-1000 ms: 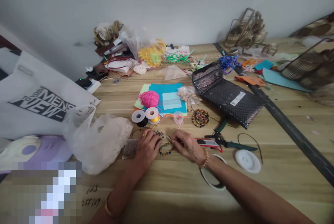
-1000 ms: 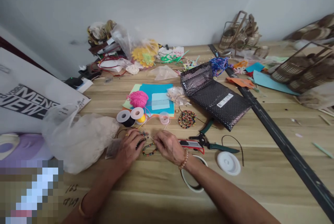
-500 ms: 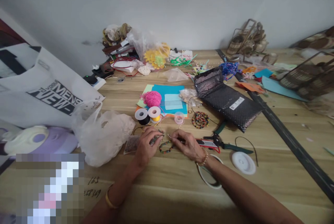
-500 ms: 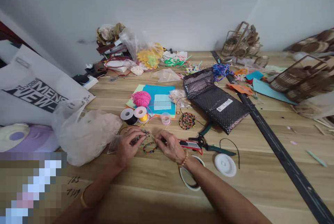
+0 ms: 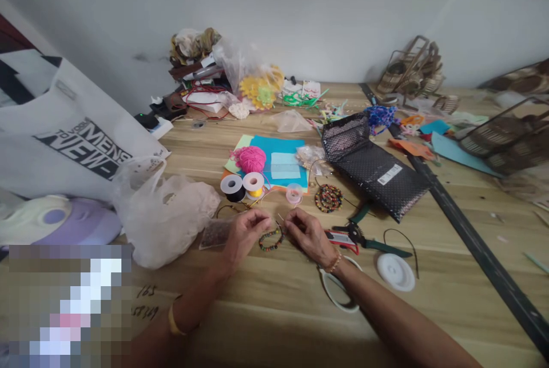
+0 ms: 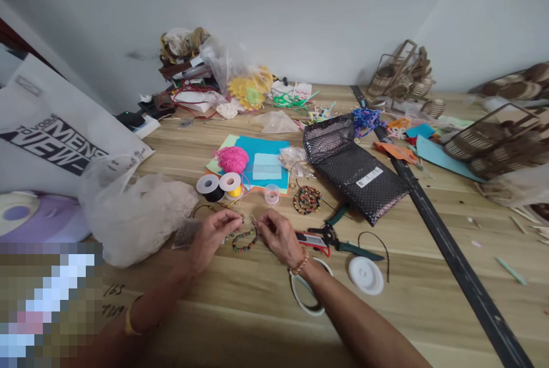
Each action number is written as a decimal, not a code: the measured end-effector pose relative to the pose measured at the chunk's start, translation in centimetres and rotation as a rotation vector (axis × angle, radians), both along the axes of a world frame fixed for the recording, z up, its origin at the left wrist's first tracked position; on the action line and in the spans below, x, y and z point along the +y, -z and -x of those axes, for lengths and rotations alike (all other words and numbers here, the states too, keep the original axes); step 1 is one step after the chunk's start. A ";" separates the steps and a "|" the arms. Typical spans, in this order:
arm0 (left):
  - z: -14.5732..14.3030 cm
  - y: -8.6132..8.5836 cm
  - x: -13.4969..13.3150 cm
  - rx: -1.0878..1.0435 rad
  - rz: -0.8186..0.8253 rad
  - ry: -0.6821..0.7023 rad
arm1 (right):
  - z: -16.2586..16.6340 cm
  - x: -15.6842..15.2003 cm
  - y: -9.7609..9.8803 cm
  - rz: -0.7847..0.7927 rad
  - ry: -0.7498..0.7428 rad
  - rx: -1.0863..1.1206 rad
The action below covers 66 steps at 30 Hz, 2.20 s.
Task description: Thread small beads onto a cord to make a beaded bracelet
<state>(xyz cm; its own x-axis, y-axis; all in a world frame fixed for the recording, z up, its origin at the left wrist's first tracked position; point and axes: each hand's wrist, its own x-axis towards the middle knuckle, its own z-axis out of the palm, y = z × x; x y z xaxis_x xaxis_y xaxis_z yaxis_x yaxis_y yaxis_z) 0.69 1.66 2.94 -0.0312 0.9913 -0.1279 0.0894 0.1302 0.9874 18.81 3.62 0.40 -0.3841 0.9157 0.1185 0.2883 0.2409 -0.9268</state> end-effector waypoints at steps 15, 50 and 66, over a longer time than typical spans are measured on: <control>2.2 1.7 -0.6 0.930 -0.714 0.199 | 0.0 0.0 0.5 -0.037 -0.032 -0.035; 3.5 3.1 0.7 0.955 -0.660 0.193 | 0.1 0.0 0.2 -0.062 -0.046 -0.025; 2.9 3.3 1.1 1.000 -0.620 0.265 | 0.2 0.0 0.0 -0.005 -0.036 0.003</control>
<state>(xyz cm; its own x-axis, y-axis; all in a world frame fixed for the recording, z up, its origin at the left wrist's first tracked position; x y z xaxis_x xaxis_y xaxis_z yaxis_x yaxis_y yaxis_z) -2.26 2.72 -0.39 0.3694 0.8661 0.3368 0.8023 -0.4801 0.3546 18.58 3.63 0.43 -0.4165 0.9007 0.1240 0.2763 0.2554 -0.9265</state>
